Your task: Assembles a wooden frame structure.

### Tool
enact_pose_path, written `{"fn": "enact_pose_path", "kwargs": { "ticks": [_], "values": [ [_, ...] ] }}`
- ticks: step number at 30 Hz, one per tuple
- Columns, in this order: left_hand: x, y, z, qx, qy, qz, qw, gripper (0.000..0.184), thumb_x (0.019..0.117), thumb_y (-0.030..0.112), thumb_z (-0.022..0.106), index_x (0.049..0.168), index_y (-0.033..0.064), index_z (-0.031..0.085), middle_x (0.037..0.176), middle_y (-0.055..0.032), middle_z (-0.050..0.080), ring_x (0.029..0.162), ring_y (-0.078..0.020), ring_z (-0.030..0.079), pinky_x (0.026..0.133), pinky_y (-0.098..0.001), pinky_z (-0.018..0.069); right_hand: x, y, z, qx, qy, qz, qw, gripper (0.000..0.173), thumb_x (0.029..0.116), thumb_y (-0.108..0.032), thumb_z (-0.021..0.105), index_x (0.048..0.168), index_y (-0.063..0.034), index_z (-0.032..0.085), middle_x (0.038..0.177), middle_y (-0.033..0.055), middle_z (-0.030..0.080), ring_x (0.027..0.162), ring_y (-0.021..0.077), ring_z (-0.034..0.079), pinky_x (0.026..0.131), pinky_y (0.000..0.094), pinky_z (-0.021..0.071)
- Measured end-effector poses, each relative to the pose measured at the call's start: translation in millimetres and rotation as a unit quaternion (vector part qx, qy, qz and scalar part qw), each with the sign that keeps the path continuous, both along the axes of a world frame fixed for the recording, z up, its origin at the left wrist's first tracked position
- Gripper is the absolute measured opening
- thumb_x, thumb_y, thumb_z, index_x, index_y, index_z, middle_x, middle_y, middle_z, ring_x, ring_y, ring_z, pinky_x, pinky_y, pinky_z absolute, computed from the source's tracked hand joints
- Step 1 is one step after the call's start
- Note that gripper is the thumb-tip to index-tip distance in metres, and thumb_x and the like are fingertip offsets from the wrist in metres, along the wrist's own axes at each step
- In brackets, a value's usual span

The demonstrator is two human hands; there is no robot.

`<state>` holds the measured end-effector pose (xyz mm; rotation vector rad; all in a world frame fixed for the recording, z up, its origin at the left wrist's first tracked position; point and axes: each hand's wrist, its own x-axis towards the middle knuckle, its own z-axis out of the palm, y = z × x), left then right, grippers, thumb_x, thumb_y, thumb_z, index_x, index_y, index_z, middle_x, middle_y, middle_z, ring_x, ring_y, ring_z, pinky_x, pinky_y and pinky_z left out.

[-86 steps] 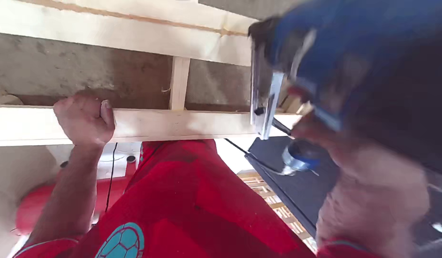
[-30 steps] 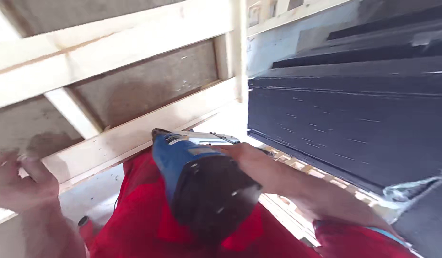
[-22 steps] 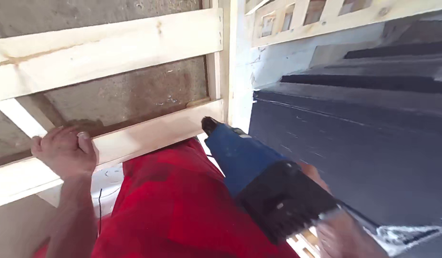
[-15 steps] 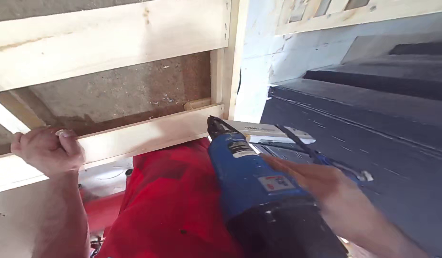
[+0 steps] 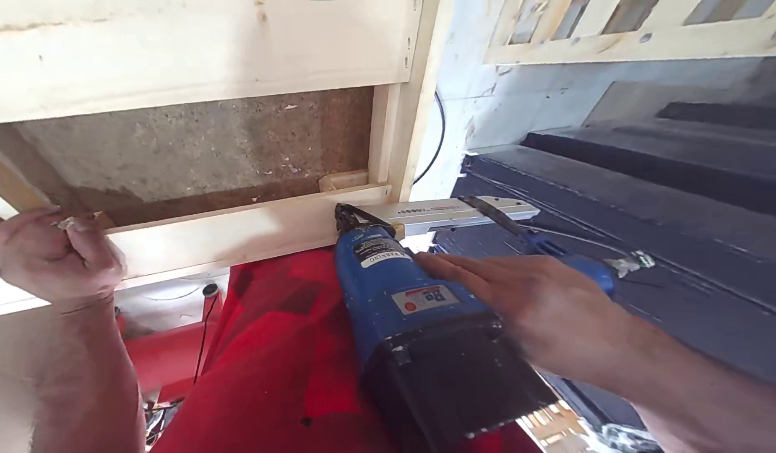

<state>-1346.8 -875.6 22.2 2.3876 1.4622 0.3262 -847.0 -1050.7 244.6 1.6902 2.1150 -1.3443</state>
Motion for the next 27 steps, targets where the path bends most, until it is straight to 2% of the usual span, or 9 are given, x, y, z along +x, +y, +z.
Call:
{"fn": "enact_pose_path", "kwargs": {
  "ticks": [2, 5, 10, 13, 17, 20, 22, 27],
  "values": [
    [1.9, -0.8, 1.9, -0.003, 0.002, 0.001, 1.0, 0.04, 0.1063, 0.029, 0.051, 0.084, -0.0007, 0.066, 0.098, -0.019, 0.072, 0.107, -0.0322, 0.067, 0.099, -0.0481, 0.0476, -1.7, 3.1, 2.0, -0.015, -0.003, 0.0, 1.0, 0.057, 0.0875, -0.023, 0.047, 0.14, -0.0031, 0.058, 0.113, 0.0176, 0.074, 0.072, 0.0351, 0.072, 0.053, 0.0486, 0.0535],
    [0.6, -1.8, 0.3, -0.006, 0.006, -0.002, 1.0, 0.041, 0.1069, 0.03, 0.05, 0.085, -0.0003, 0.067, 0.098, -0.0194, 0.072, 0.106, -0.0329, 0.068, 0.097, -0.0481, 0.0484, -2.4, 6.2, 2.6, -0.02, -0.009, 0.008, 1.0, 0.057, 0.0869, -0.022, 0.047, 0.14, -0.0039, 0.058, 0.112, 0.0172, 0.074, 0.071, 0.0353, 0.071, 0.052, 0.0488, 0.0528],
    [-3.5, -2.8, -1.6, -0.016, -0.012, 0.002, 1.0, 0.041, 0.1064, 0.03, 0.051, 0.084, -0.0007, 0.067, 0.099, -0.0194, 0.072, 0.108, -0.0325, 0.068, 0.098, -0.0471, 0.0491, -5.6, 10.3, 5.5, -0.035, -0.027, 0.018, 0.999, 0.06, 0.0815, -0.018, 0.051, 0.14, -0.0068, 0.06, 0.098, 0.0165, 0.073, 0.069, 0.037, 0.07, 0.05, 0.0506, 0.0509],
    [-6.4, -2.8, -3.7, -0.023, -0.016, 0.01, 1.0, 0.041, 0.1063, 0.029, 0.051, 0.082, -0.0001, 0.067, 0.098, -0.0189, 0.072, 0.109, -0.0327, 0.068, 0.1, -0.0478, 0.0488, -4.4, 4.6, 3.8, -0.021, -0.005, 0.022, 1.0, 0.057, 0.0868, -0.023, 0.048, 0.14, -0.005, 0.059, 0.103, 0.0166, 0.074, 0.071, 0.0355, 0.072, 0.052, 0.0497, 0.0524],
    [-4.5, -2.7, -3.0, -0.024, -0.026, 0.011, 0.999, 0.043, 0.1058, 0.03, 0.051, 0.079, -0.0001, 0.065, 0.096, -0.0188, 0.072, 0.108, -0.0328, 0.068, 0.098, -0.0477, 0.049, -6.7, -6.7, 3.7, -0.04, 0.009, -0.003, 0.999, 0.058, 0.0854, -0.019, 0.048, 0.141, -0.0055, 0.059, 0.112, 0.016, 0.075, 0.079, 0.0347, 0.074, 0.058, 0.0507, 0.0555],
    [-5.9, -2.4, -3.6, -0.028, -0.02, 0.012, 0.999, 0.042, 0.1062, 0.03, 0.05, 0.081, 0.0002, 0.066, 0.097, -0.0184, 0.072, 0.109, -0.0319, 0.068, 0.103, -0.0482, 0.0468, -12.0, -9.8, 3.0, -0.046, 0.009, -0.014, 0.999, 0.057, 0.0874, -0.023, 0.049, 0.14, -0.0059, 0.06, 0.112, 0.0156, 0.075, 0.078, 0.0342, 0.074, 0.057, 0.0505, 0.0552],
    [-7.9, -3.0, -3.9, -0.03, -0.009, 0.015, 0.999, 0.042, 0.1063, 0.032, 0.049, 0.083, 0.0012, 0.067, 0.099, -0.0175, 0.072, 0.112, -0.0309, 0.067, 0.106, -0.0483, 0.0442, -16.0, -10.4, 5.3, -0.056, 0.0, -0.017, 0.998, 0.059, 0.0848, -0.02, 0.05, 0.141, -0.0056, 0.059, 0.111, 0.0167, 0.075, 0.077, 0.0359, 0.074, 0.057, 0.052, 0.0549],
    [-9.5, -2.2, -4.7, -0.022, -0.008, 0.021, 1.0, 0.042, 0.106, 0.033, 0.051, 0.085, 0.0026, 0.07, 0.104, -0.0157, 0.074, 0.117, -0.0308, 0.066, 0.109, -0.048, 0.0427, -20.8, -8.5, 6.9, -0.056, -0.011, -0.005, 0.998, 0.059, 0.0855, -0.025, 0.051, 0.141, -0.0059, 0.059, 0.108, 0.0159, 0.074, 0.074, 0.0348, 0.073, 0.053, 0.0506, 0.0537]
  ]
}}
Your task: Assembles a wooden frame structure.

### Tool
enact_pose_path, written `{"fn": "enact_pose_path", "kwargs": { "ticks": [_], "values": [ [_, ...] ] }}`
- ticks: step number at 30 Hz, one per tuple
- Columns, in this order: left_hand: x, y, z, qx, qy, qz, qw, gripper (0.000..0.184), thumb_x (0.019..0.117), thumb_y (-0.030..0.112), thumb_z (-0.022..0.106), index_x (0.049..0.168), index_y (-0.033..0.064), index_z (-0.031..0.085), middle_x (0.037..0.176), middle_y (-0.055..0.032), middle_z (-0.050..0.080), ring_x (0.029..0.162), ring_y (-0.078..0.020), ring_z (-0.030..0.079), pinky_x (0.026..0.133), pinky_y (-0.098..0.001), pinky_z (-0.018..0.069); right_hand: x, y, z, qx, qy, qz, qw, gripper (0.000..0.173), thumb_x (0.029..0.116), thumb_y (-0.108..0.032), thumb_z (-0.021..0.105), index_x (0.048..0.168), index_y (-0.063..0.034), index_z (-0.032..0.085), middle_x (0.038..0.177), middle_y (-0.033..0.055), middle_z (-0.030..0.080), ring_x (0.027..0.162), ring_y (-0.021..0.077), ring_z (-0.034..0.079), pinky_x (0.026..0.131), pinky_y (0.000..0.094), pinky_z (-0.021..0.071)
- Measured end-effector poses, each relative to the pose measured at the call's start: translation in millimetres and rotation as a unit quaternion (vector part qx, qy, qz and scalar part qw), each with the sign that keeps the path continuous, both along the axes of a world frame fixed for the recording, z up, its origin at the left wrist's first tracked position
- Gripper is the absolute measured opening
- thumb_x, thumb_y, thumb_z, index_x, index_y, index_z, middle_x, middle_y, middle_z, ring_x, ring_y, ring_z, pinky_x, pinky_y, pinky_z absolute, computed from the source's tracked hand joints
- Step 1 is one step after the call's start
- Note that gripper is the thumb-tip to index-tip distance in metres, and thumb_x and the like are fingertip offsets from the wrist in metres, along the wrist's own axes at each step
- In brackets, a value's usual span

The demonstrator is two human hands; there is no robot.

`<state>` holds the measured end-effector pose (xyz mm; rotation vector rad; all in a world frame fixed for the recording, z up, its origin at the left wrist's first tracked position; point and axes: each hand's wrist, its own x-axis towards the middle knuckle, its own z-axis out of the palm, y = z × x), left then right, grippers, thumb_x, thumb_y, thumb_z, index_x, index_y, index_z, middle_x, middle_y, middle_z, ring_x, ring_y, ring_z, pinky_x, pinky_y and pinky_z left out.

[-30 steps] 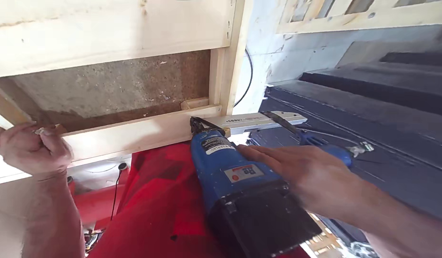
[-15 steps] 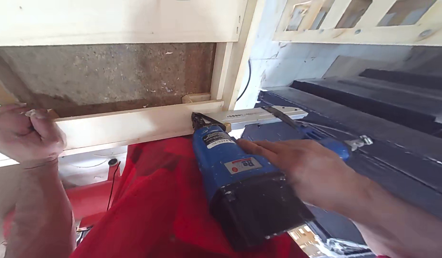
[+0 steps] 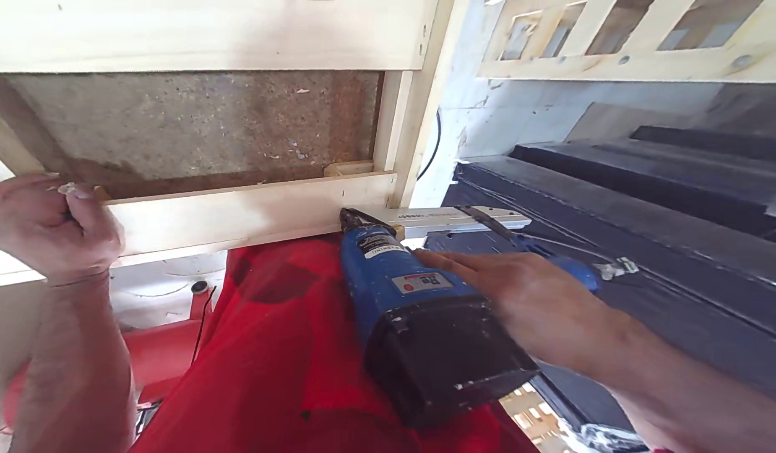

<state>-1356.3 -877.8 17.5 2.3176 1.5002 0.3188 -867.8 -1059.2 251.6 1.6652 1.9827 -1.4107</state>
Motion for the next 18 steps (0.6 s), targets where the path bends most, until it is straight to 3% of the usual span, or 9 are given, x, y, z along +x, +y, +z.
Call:
{"fn": "enact_pose_path", "kwargs": {
  "ticks": [3, 7, 8, 10, 12, 13, 16, 18],
  "values": [
    [-2.4, -1.2, -2.5, -0.005, 0.012, -0.006, 1.0, 0.043, 0.1055, 0.034, 0.05, 0.081, 0.0033, 0.068, 0.106, -0.0153, 0.073, 0.119, -0.0317, 0.065, 0.112, -0.0508, 0.0393, -2.0, -0.9, 2.2, -0.005, -0.016, 0.003, 1.0, 0.062, 0.0822, -0.023, 0.054, 0.142, -0.0072, 0.059, 0.108, 0.0156, 0.074, 0.073, 0.0356, 0.073, 0.053, 0.0514, 0.0534],
    [2.2, 2.3, 4.0, -0.019, 0.044, 0.003, 0.999, 0.044, 0.105, 0.034, 0.05, 0.081, 0.0019, 0.068, 0.109, -0.0194, 0.074, 0.115, -0.0373, 0.067, 0.106, -0.0585, 0.0452, -7.8, -1.9, 7.5, -0.012, -0.064, -0.012, 0.998, 0.075, 0.0642, -0.011, 0.072, 0.139, -0.015, 0.063, 0.097, 0.0114, 0.074, 0.064, 0.0356, 0.07, 0.051, 0.0555, 0.0541],
    [4.7, 5.3, 5.8, -0.01, 0.049, 0.009, 0.999, 0.044, 0.1047, 0.035, 0.049, 0.081, 0.0028, 0.069, 0.109, -0.0187, 0.074, 0.115, -0.0371, 0.067, 0.107, -0.0588, 0.0447, -9.8, 1.1, 9.4, -0.033, -0.069, -0.017, 0.997, 0.075, 0.0658, -0.007, 0.074, 0.14, -0.0157, 0.063, 0.099, 0.0122, 0.075, 0.067, 0.037, 0.072, 0.054, 0.0573, 0.0559],
    [8.4, 5.5, 10.2, -0.001, 0.057, 0.017, 0.998, 0.046, 0.1048, 0.036, 0.047, 0.082, 0.0048, 0.072, 0.107, -0.0146, 0.076, 0.115, -0.0328, 0.068, 0.113, -0.0575, 0.0409, -12.6, 14.5, 19.5, -0.161, -0.064, -0.038, 0.984, 0.069, 0.0839, -0.002, 0.072, 0.15, -0.0121, 0.055, 0.117, 0.0218, 0.073, 0.09, 0.0476, 0.072, 0.074, 0.0661, 0.0554],
    [9.1, 6.1, 8.6, 0.008, 0.05, 0.019, 0.999, 0.047, 0.1045, 0.036, 0.045, 0.079, 0.0072, 0.071, 0.103, -0.0098, 0.077, 0.116, -0.0269, 0.069, 0.116, -0.0551, 0.039, -15.0, 13.7, 19.8, -0.219, -0.068, -0.066, 0.971, 0.064, 0.0936, -0.015, 0.067, 0.154, -0.0074, 0.047, 0.128, 0.027, 0.068, 0.108, 0.0506, 0.068, 0.089, 0.068, 0.0516],
    [8.5, 5.0, 6.8, 0.011, 0.048, 0.018, 0.999, 0.047, 0.1045, 0.036, 0.043, 0.079, 0.0083, 0.072, 0.103, -0.0077, 0.078, 0.116, -0.0243, 0.07, 0.117, -0.0535, 0.0384, -15.5, 0.6, 13.7, -0.207, -0.082, -0.087, 0.971, 0.063, 0.0938, -0.024, 0.066, 0.153, -0.0076, 0.05, 0.127, 0.0258, 0.068, 0.11, 0.0481, 0.068, 0.091, 0.0663, 0.052],
    [8.7, 4.8, 8.0, 0.004, 0.049, 0.016, 0.999, 0.049, 0.1045, 0.037, 0.039, 0.08, 0.0082, 0.071, 0.103, -0.007, 0.078, 0.116, -0.0229, 0.07, 0.117, -0.0522, 0.0387, -27.5, -14.0, 17.0, -0.154, -0.075, -0.19, 0.967, 0.049, 0.0946, -0.027, 0.068, 0.131, 0.0054, 0.064, 0.119, 0.0288, 0.069, 0.112, 0.0456, 0.067, 0.097, 0.0638, 0.0498],
    [13.4, 10.2, 7.7, -0.001, 0.051, 0.012, 0.999, 0.049, 0.1044, 0.037, 0.038, 0.082, 0.0084, 0.072, 0.105, -0.0066, 0.078, 0.117, -0.0228, 0.069, 0.118, -0.0515, 0.0376, -30.4, -22.6, 23.4, -0.108, -0.034, -0.251, 0.961, 0.041, 0.0891, -0.028, 0.072, 0.117, 0.0015, 0.07, 0.106, 0.0207, 0.074, 0.101, 0.0353, 0.071, 0.09, 0.058, 0.0553]
  ]
}}
